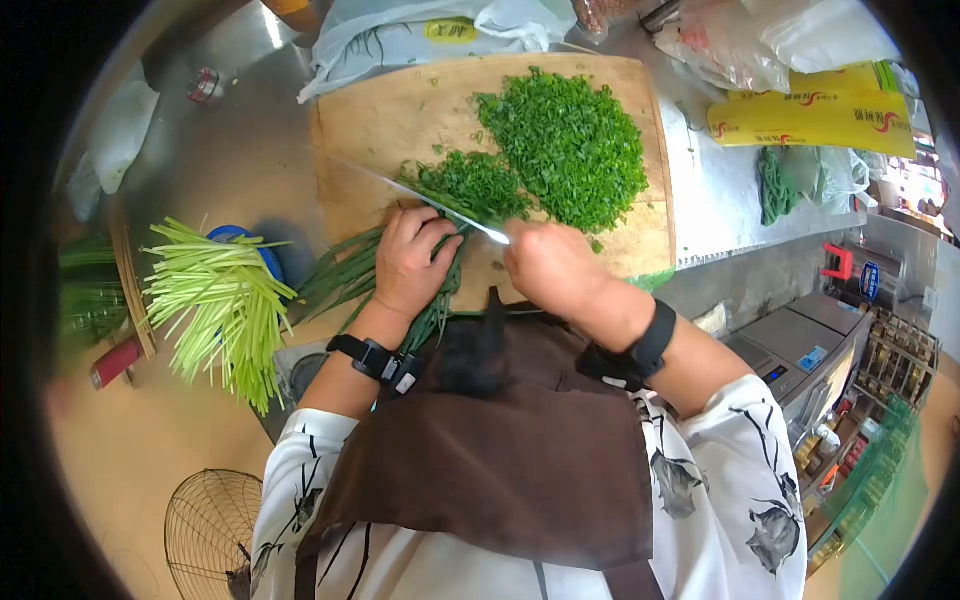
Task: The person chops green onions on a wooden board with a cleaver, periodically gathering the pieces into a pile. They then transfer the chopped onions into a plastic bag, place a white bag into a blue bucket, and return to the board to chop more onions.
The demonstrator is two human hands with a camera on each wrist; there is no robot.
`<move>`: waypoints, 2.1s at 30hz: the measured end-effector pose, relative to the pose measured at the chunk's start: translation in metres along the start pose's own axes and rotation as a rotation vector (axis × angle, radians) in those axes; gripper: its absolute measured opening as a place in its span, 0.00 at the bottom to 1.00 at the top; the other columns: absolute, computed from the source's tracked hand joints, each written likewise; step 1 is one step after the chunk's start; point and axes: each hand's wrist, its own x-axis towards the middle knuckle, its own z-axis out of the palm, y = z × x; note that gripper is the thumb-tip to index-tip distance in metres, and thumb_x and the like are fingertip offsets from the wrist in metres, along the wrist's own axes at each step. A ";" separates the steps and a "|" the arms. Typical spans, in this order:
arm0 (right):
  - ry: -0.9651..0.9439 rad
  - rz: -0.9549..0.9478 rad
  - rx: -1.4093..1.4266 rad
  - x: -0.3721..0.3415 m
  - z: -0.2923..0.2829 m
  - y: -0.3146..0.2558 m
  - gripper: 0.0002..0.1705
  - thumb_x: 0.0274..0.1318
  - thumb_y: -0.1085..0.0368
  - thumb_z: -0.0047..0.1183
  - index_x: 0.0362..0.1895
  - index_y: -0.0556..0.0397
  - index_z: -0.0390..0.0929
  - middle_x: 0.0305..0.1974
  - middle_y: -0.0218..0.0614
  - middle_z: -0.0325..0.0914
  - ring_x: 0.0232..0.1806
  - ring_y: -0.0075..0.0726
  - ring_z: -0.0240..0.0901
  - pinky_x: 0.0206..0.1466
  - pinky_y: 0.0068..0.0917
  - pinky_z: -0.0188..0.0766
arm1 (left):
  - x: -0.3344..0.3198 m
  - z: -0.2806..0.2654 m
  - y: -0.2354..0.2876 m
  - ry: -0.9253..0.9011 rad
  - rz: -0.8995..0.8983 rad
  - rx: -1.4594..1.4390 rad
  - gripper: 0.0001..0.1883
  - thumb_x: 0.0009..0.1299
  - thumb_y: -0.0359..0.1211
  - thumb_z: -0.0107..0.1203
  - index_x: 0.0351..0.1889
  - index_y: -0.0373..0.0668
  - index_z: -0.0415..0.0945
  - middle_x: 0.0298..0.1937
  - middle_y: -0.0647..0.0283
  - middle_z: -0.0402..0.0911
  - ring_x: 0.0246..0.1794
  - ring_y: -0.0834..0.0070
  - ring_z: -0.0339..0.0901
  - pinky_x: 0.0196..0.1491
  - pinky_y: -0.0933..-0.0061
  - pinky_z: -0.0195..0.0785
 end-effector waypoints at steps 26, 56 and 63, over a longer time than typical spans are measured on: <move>-0.154 0.119 -0.078 -0.028 -0.015 -0.010 0.06 0.53 0.67 0.48 0.30 0.57 0.73 0.23 0.53 0.77 0.28 0.61 0.77 0.33 0.51 0.73 | 0.004 -0.001 -0.003 0.001 0.024 -0.031 0.09 0.52 0.27 0.66 0.30 0.42 0.79 0.37 0.62 0.75 0.40 0.61 0.73 0.42 0.63 0.71; -0.180 0.094 -0.053 -0.052 -0.035 -0.016 0.07 0.57 0.67 0.49 0.30 0.58 0.72 0.22 0.54 0.75 0.27 0.62 0.75 0.32 0.51 0.72 | -0.006 -0.005 -0.008 -0.016 0.004 -0.072 0.10 0.51 0.27 0.67 0.29 0.40 0.77 0.39 0.60 0.74 0.41 0.59 0.72 0.43 0.63 0.70; -0.078 0.079 0.009 -0.003 0.009 -0.018 0.06 0.53 0.68 0.48 0.31 0.59 0.73 0.26 0.54 0.78 0.31 0.62 0.76 0.36 0.51 0.73 | 0.002 -0.024 0.008 -0.119 0.027 0.021 0.13 0.48 0.30 0.68 0.30 0.42 0.79 0.41 0.61 0.74 0.45 0.59 0.71 0.47 0.60 0.67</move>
